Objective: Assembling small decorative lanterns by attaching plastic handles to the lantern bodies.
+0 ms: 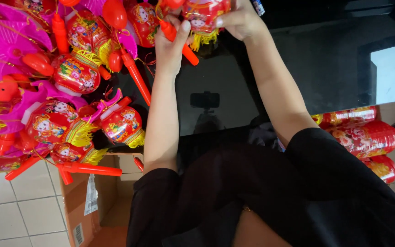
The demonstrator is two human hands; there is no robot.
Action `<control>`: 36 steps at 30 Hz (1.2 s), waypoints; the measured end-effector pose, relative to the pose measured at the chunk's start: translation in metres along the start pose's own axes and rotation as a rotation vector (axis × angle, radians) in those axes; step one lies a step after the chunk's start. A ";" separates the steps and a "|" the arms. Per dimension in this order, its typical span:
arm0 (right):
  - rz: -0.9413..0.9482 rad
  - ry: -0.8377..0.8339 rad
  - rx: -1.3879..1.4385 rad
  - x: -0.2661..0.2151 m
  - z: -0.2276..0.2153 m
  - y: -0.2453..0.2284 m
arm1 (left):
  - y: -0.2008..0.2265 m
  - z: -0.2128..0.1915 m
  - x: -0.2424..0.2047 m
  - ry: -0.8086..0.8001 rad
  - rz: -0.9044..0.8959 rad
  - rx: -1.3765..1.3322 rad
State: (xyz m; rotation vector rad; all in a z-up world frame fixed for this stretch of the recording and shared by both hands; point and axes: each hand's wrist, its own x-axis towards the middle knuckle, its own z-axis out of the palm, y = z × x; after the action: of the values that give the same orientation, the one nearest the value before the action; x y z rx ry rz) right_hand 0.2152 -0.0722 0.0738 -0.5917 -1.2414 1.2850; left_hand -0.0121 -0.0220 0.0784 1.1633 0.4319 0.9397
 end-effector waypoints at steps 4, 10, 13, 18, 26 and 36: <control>-0.038 -0.052 -0.093 -0.003 -0.005 -0.012 | 0.013 0.000 -0.003 -0.027 0.021 -0.036; -0.124 -0.166 -0.038 0.000 -0.004 -0.031 | 0.014 0.001 -0.008 0.115 0.182 0.169; -0.068 -0.138 0.018 -0.001 0.005 -0.029 | 0.000 0.000 -0.008 0.171 0.261 0.293; 0.004 -0.133 0.180 0.008 0.026 -0.020 | -0.025 -0.011 -0.001 0.156 0.196 0.191; 0.071 -0.056 0.145 0.003 0.039 -0.020 | -0.011 0.007 -0.004 -0.085 0.139 -0.020; 0.142 -0.167 0.043 -0.003 0.040 -0.037 | -0.027 -0.012 -0.005 -0.257 -0.157 -0.146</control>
State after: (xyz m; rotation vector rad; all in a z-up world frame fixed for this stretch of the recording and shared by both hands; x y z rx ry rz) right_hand 0.1933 -0.0966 0.1173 -0.5580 -1.3232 1.5010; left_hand -0.0130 -0.0217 0.0483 1.0827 0.2389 0.6638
